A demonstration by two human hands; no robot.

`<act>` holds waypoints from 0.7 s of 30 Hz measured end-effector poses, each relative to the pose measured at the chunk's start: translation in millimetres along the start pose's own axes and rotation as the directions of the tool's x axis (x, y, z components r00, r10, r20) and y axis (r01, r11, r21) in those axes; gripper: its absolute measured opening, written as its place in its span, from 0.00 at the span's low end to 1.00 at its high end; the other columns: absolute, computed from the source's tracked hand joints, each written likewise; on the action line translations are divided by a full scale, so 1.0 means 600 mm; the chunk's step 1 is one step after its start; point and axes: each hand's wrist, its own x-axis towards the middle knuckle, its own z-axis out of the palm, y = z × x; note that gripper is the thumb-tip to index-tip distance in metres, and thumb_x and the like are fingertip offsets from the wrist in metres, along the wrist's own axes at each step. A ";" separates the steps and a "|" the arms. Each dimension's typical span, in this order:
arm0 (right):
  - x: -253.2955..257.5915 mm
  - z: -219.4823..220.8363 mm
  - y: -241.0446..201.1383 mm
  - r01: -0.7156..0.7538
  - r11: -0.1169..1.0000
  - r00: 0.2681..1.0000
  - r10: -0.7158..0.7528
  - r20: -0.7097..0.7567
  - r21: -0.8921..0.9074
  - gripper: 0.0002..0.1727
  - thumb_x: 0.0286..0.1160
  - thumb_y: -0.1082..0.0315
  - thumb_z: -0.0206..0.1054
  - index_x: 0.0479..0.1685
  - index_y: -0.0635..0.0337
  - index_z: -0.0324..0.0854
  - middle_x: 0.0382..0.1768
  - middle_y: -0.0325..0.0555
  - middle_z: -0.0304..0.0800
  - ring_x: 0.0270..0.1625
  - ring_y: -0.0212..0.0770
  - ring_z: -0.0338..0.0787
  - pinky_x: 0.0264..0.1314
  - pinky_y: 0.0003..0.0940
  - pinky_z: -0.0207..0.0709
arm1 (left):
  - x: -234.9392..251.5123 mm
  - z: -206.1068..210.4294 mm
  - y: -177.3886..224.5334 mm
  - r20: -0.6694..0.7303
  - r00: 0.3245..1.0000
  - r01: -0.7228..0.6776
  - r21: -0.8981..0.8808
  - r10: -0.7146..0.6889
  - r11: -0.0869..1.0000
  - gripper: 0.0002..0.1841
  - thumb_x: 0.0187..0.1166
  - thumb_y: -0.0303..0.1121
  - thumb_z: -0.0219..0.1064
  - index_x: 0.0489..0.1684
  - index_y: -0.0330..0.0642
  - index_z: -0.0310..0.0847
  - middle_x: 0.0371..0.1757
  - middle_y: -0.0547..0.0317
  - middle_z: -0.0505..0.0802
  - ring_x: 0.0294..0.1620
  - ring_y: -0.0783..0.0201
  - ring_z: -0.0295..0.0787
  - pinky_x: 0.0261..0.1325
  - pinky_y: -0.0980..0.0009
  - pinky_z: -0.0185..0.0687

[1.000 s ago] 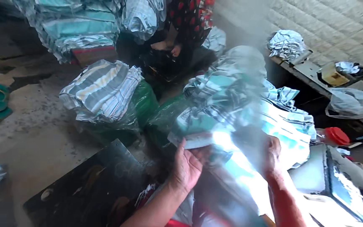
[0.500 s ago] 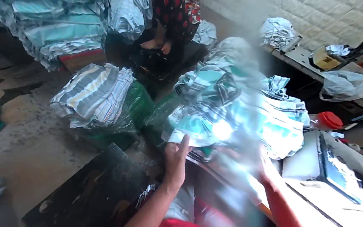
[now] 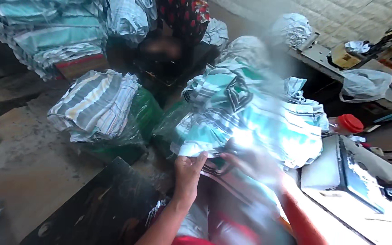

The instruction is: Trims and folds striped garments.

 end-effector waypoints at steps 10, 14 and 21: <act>0.022 0.006 -0.005 0.026 0.999 1.000 -0.025 0.002 -0.028 0.29 0.82 0.39 0.61 0.50 0.59 0.86 0.37 0.46 0.94 0.36 0.40 0.92 0.36 0.43 0.84 | 0.000 -0.003 0.010 -0.003 1.000 0.028 -0.005 -0.028 1.000 0.12 0.71 0.12 0.68 0.50 0.22 0.76 0.43 0.47 0.93 0.45 0.61 0.94 0.56 0.62 0.93; 0.035 0.012 -0.009 0.016 1.000 0.999 -0.016 0.033 -0.012 0.31 0.83 0.39 0.60 0.51 0.61 0.87 0.38 0.48 0.95 0.38 0.42 0.93 0.39 0.44 0.84 | -0.002 0.001 0.011 0.013 0.999 0.034 -0.004 -0.034 0.999 0.11 0.71 0.12 0.67 0.49 0.23 0.75 0.42 0.49 0.93 0.46 0.62 0.94 0.56 0.63 0.93; 0.036 0.013 -0.028 0.061 0.998 0.998 -0.061 0.005 0.000 0.28 0.85 0.43 0.60 0.49 0.63 0.87 0.37 0.48 0.95 0.35 0.40 0.93 0.36 0.40 0.85 | -0.002 -0.004 0.008 0.053 0.999 -0.004 0.000 0.004 1.000 0.10 0.71 0.12 0.67 0.48 0.22 0.77 0.42 0.49 0.93 0.46 0.63 0.94 0.56 0.64 0.93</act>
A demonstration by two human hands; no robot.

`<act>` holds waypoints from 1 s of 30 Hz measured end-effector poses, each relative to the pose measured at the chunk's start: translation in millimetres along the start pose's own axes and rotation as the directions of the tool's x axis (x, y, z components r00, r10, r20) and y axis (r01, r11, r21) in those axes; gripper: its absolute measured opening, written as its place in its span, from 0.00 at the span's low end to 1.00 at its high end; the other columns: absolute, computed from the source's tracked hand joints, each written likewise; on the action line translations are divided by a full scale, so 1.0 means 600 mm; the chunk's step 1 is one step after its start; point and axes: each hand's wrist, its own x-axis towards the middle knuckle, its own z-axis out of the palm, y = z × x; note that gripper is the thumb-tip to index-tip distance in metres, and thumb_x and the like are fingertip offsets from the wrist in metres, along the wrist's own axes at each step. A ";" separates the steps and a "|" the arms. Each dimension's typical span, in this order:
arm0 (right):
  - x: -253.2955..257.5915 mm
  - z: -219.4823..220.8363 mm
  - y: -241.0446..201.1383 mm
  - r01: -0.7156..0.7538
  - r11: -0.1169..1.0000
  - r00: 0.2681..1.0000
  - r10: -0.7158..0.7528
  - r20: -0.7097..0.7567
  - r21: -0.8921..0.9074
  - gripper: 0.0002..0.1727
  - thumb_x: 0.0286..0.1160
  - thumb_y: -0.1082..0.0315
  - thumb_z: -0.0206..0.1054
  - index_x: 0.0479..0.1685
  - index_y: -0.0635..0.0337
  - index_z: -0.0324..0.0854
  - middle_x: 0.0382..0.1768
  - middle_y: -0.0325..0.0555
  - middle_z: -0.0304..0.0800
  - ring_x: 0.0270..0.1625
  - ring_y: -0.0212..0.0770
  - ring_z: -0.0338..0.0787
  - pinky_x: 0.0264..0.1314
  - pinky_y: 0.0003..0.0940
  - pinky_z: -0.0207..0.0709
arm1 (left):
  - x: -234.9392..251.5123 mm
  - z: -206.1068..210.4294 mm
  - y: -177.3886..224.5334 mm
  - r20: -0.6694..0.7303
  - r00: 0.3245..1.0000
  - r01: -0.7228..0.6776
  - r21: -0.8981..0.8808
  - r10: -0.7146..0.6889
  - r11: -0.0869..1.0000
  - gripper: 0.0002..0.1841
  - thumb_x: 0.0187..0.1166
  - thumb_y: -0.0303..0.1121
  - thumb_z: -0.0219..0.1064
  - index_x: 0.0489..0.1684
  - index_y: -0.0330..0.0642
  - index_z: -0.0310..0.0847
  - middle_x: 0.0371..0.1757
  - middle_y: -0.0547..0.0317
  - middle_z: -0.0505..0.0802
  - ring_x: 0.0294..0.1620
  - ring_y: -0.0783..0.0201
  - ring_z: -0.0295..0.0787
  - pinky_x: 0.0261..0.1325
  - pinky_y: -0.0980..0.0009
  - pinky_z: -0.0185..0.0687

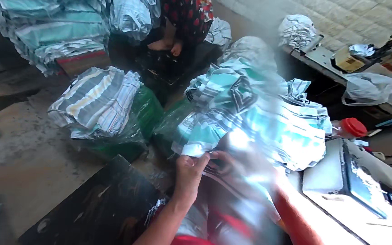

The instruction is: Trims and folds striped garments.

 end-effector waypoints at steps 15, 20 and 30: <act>-0.003 0.028 0.017 -0.026 1.000 0.999 0.026 0.025 0.006 0.28 0.83 0.39 0.60 0.46 0.57 0.85 0.31 0.44 0.91 0.30 0.39 0.90 0.29 0.43 0.80 | -0.018 -0.021 0.001 -0.121 0.976 0.130 -0.342 -0.181 0.931 0.07 0.83 0.17 0.57 0.52 0.28 0.77 0.42 0.49 0.92 0.45 0.59 0.94 0.61 0.60 0.90; 0.005 0.017 0.003 -0.044 0.998 0.997 0.047 0.067 -0.042 0.30 0.83 0.39 0.60 0.49 0.61 0.87 0.35 0.47 0.95 0.34 0.42 0.93 0.33 0.45 0.83 | -0.016 -0.023 -0.002 -0.123 0.979 0.109 -0.340 -0.160 0.934 0.06 0.82 0.17 0.57 0.48 0.28 0.78 0.40 0.48 0.93 0.43 0.59 0.94 0.59 0.59 0.91; 0.005 0.011 -0.009 -0.063 0.997 0.995 0.066 0.080 -0.038 0.31 0.83 0.39 0.61 0.51 0.63 0.87 0.37 0.49 0.95 0.36 0.43 0.93 0.36 0.46 0.84 | -0.019 -0.020 -0.002 -0.107 0.985 0.094 -0.332 -0.136 0.939 0.07 0.83 0.18 0.56 0.50 0.27 0.78 0.42 0.48 0.93 0.44 0.60 0.94 0.59 0.59 0.90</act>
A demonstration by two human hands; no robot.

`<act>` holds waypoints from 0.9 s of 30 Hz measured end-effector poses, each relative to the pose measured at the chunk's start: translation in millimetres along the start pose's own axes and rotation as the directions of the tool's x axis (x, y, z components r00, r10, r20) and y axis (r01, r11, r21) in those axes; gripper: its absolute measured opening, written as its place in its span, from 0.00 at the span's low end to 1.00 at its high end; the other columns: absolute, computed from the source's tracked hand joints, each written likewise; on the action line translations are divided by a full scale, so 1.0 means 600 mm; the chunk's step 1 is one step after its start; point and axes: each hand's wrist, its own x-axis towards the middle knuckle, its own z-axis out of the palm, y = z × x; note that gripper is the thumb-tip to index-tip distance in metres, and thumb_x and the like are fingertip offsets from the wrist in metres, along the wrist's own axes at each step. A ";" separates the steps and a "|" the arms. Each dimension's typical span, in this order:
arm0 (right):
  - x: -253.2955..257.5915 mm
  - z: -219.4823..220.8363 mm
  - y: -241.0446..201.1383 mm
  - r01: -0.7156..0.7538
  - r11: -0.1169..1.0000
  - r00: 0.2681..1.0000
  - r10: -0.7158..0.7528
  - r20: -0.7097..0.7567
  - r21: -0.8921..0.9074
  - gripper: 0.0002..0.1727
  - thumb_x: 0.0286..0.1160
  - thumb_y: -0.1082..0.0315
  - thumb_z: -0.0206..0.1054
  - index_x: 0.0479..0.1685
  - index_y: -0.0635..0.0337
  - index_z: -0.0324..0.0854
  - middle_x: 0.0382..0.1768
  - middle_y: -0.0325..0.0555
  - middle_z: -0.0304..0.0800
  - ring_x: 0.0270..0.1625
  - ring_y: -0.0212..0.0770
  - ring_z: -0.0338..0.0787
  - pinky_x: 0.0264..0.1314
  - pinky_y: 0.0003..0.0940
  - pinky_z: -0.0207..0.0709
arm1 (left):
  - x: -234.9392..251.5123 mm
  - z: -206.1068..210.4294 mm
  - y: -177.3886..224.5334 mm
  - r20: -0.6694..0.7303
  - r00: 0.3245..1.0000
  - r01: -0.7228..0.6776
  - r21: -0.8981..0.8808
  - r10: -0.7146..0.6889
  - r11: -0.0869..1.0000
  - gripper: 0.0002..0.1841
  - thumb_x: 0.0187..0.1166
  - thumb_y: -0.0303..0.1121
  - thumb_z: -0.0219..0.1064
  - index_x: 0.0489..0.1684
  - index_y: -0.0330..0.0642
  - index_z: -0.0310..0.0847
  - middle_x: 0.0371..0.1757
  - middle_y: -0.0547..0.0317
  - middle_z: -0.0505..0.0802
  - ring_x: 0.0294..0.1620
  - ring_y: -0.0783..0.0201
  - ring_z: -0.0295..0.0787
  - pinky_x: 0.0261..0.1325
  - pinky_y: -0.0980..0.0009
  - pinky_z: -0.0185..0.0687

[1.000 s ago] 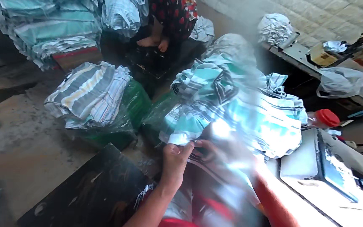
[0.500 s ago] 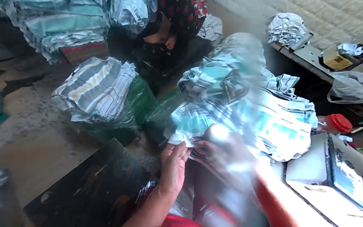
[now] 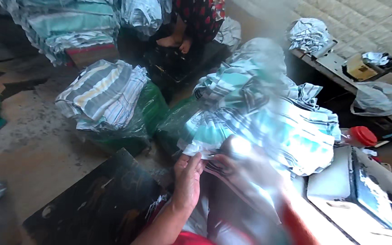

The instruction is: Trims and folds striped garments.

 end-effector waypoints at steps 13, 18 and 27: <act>-0.017 0.012 0.005 0.029 0.999 0.996 -0.026 -0.090 0.024 0.28 0.82 0.39 0.62 0.46 0.59 0.86 0.27 0.42 0.88 0.27 0.36 0.86 0.26 0.38 0.78 | -0.003 0.001 0.000 0.011 1.000 -0.001 -0.013 0.001 1.000 0.06 0.83 0.18 0.56 0.48 0.27 0.78 0.41 0.47 0.93 0.43 0.59 0.94 0.58 0.60 0.90; -0.009 0.014 -0.006 -0.009 1.000 0.996 0.011 -0.084 0.020 0.30 0.82 0.39 0.62 0.49 0.61 0.87 0.33 0.46 0.93 0.32 0.39 0.91 0.32 0.40 0.82 | -0.002 0.003 0.001 0.013 1.000 -0.002 -0.019 0.002 1.000 0.07 0.83 0.18 0.55 0.47 0.28 0.79 0.40 0.48 0.92 0.42 0.60 0.93 0.58 0.60 0.90; 0.004 0.032 -0.007 0.081 0.997 0.990 -0.079 -0.120 0.013 0.27 0.82 0.40 0.63 0.45 0.57 0.87 0.31 0.41 0.92 0.31 0.35 0.91 0.29 0.37 0.83 | -0.004 0.004 0.004 0.024 0.999 0.021 0.025 -0.022 0.999 0.08 0.83 0.19 0.53 0.48 0.29 0.78 0.42 0.49 0.93 0.44 0.61 0.93 0.57 0.61 0.90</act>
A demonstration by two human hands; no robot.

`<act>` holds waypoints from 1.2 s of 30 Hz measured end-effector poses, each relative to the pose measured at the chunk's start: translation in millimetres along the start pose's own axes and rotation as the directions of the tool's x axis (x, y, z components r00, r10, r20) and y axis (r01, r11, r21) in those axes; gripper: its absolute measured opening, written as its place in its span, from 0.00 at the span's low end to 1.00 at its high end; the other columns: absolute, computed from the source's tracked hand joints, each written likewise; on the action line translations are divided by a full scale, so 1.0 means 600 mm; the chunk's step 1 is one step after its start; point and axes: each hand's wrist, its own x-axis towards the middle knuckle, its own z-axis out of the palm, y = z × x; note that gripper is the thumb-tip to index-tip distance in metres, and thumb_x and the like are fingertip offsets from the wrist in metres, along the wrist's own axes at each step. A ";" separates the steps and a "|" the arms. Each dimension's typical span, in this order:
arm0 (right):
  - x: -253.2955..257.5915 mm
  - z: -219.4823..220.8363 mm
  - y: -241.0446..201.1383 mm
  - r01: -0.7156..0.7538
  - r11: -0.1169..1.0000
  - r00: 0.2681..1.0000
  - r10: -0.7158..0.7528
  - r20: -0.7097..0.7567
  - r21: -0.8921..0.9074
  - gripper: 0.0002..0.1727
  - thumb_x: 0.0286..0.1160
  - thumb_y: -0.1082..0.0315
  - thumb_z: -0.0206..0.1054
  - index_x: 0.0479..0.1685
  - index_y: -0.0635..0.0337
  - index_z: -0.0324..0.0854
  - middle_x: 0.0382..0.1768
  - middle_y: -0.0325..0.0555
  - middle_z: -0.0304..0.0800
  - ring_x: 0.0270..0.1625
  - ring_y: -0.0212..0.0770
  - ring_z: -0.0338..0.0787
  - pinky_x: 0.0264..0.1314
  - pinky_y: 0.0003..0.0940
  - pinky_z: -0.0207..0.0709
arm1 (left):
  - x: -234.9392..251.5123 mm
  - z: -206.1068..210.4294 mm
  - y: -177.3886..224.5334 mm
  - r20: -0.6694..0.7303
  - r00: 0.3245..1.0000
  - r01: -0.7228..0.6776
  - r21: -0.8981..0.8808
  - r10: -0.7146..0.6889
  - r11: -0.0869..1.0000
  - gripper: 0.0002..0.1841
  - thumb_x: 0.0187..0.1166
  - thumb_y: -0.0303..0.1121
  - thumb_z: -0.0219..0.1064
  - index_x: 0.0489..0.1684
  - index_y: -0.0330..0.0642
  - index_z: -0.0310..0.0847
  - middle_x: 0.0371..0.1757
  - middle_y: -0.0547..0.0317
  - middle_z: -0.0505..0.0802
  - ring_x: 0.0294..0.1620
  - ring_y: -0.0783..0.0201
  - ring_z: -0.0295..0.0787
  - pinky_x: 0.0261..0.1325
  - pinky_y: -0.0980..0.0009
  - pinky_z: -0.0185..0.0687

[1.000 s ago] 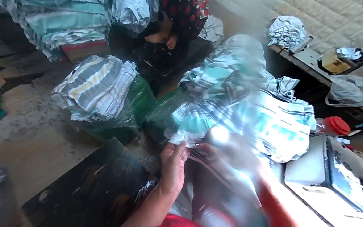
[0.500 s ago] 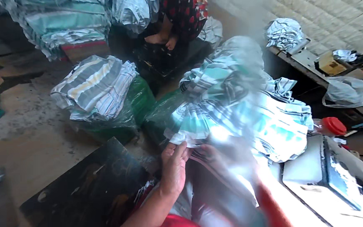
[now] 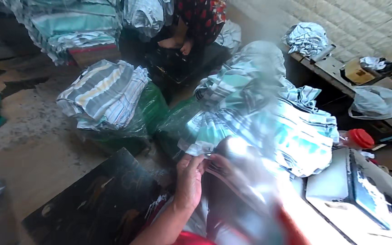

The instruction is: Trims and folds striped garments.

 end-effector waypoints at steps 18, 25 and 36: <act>0.013 -0.008 -0.003 -0.048 0.998 0.995 0.046 0.089 0.028 0.29 0.84 0.42 0.61 0.49 0.63 0.88 0.39 0.48 0.96 0.39 0.40 0.95 0.39 0.41 0.86 | 0.008 -0.008 0.008 0.014 0.995 0.097 0.014 -0.097 0.995 0.11 0.86 0.24 0.48 0.46 0.31 0.77 0.41 0.48 0.93 0.46 0.58 0.94 0.61 0.59 0.89; 0.007 -0.013 -0.001 -0.066 0.997 0.995 0.064 0.074 0.024 0.30 0.83 0.42 0.62 0.50 0.64 0.87 0.39 0.48 0.96 0.37 0.40 0.94 0.37 0.42 0.86 | 0.005 -0.004 -0.003 0.018 0.997 0.078 0.006 -0.078 0.997 0.10 0.85 0.23 0.49 0.42 0.33 0.78 0.40 0.50 0.93 0.46 0.60 0.94 0.60 0.59 0.89; -0.003 -0.014 -0.001 0.024 1.000 0.999 -0.024 -0.024 0.004 0.25 0.85 0.44 0.61 0.46 0.61 0.85 0.30 0.45 0.91 0.28 0.35 0.87 0.28 0.35 0.78 | 0.006 -0.005 -0.001 0.027 0.996 0.086 0.009 -0.086 0.996 0.10 0.86 0.23 0.48 0.41 0.32 0.77 0.41 0.50 0.93 0.47 0.60 0.94 0.61 0.60 0.88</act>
